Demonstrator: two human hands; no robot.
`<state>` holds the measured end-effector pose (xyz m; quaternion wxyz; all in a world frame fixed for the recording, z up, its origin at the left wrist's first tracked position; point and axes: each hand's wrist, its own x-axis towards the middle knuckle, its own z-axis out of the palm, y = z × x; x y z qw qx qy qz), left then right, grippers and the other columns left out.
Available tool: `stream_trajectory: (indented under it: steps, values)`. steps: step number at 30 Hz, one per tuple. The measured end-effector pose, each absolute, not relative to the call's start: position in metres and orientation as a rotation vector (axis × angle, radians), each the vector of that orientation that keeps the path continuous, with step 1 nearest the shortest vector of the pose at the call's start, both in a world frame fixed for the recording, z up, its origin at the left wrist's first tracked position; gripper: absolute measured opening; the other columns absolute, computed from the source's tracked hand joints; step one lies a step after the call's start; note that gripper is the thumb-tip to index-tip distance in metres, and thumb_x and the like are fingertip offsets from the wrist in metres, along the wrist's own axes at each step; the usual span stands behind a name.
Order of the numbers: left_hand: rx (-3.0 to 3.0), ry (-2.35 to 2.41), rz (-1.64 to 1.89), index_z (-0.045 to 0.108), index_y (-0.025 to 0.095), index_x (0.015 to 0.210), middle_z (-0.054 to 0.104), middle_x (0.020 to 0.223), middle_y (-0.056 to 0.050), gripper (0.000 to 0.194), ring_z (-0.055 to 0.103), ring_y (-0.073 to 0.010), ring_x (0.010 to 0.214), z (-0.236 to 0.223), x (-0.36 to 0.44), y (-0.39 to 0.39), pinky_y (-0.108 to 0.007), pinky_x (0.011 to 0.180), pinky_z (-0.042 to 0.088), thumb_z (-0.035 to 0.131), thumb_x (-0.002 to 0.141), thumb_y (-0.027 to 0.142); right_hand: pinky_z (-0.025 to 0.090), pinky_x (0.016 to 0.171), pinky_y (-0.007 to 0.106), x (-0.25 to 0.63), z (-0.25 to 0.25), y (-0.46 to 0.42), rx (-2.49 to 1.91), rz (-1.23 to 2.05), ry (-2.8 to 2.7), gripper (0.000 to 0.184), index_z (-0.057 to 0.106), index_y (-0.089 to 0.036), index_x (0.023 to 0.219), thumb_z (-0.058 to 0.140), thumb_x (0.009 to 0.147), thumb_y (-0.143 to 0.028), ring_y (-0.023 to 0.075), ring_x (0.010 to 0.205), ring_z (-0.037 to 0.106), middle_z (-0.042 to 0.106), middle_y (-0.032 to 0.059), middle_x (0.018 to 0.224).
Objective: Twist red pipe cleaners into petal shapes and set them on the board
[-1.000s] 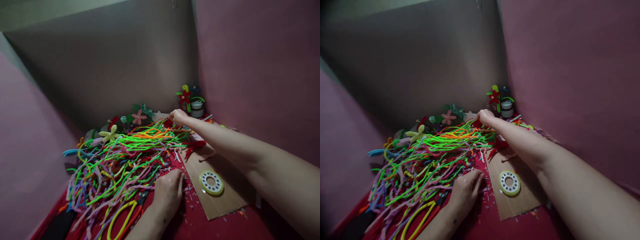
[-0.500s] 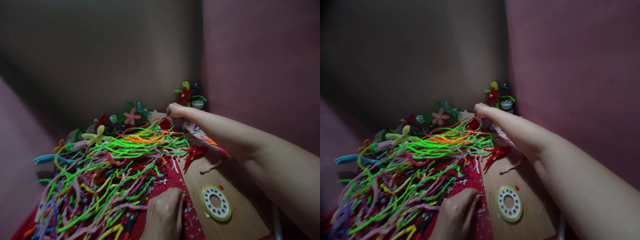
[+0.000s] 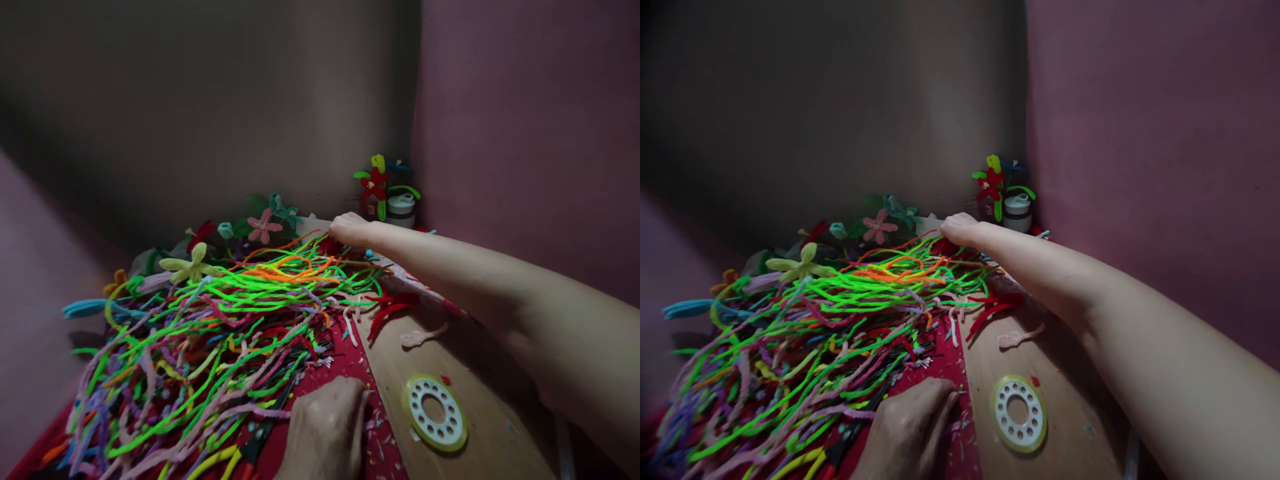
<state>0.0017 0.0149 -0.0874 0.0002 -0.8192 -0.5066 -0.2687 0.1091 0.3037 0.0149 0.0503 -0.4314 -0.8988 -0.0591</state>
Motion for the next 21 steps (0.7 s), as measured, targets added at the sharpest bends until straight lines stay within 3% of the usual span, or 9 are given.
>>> stream_trajectory:
  steps: [5,11,15,21]
  values:
    - [-2.595,-1.602,-0.785,0.053,0.020,0.070,0.058,0.059,0.000,0.020,0.056,-0.0108,0.050,-0.077,0.003,0.014,-0.020,0.048,0.038,0.041,0.086,0.016,0.043,0.072,0.023,0.114,0.017,0.302,-1.335,-0.086,-2.690,0.025,0.072,-0.014,0.095,0.059,0.074,-0.020,0.0223,0.091,0.064,0.070,0.0157,0.091]
    - [-2.611,-1.636,-0.772,0.056,0.019,0.071,0.060,0.059,0.000,0.021,0.057,-0.0108,0.051,-0.069,0.003,0.015,-0.019,0.048,0.041,0.042,0.086,0.017,0.043,0.061,0.017,0.118,0.011,0.298,-1.334,0.252,-2.644,0.026,0.070,-0.016,0.099,0.060,0.077,-0.027,0.0134,0.075,0.063,0.071,0.0068,0.089]
    - [-2.631,-1.666,-0.831,0.058,0.020,0.075,0.061,0.061,0.000,0.020,0.058,-0.0103,0.052,-0.071,0.006,0.011,-0.018,0.051,0.043,0.042,0.087,0.018,0.043,0.059,0.017,0.117,0.011,0.294,-1.352,0.375,-2.580,0.022,0.071,-0.012,0.093,0.060,0.076,-0.020,0.0128,0.069,0.062,0.071,0.0076,0.082]
    - [-2.500,-1.682,-0.960,0.056,0.020,0.099,0.065,0.084,-0.004,0.017,0.061,-0.0135,0.077,-0.026,0.009,0.022,-0.022,0.067,0.049,0.044,0.086,0.019,0.045,0.061,0.019,0.116,0.009,0.291,-1.311,0.437,-2.496,0.018,0.072,-0.012,0.085,0.059,0.073,-0.015,0.0154,0.070,0.063,0.070,0.0068,0.075]
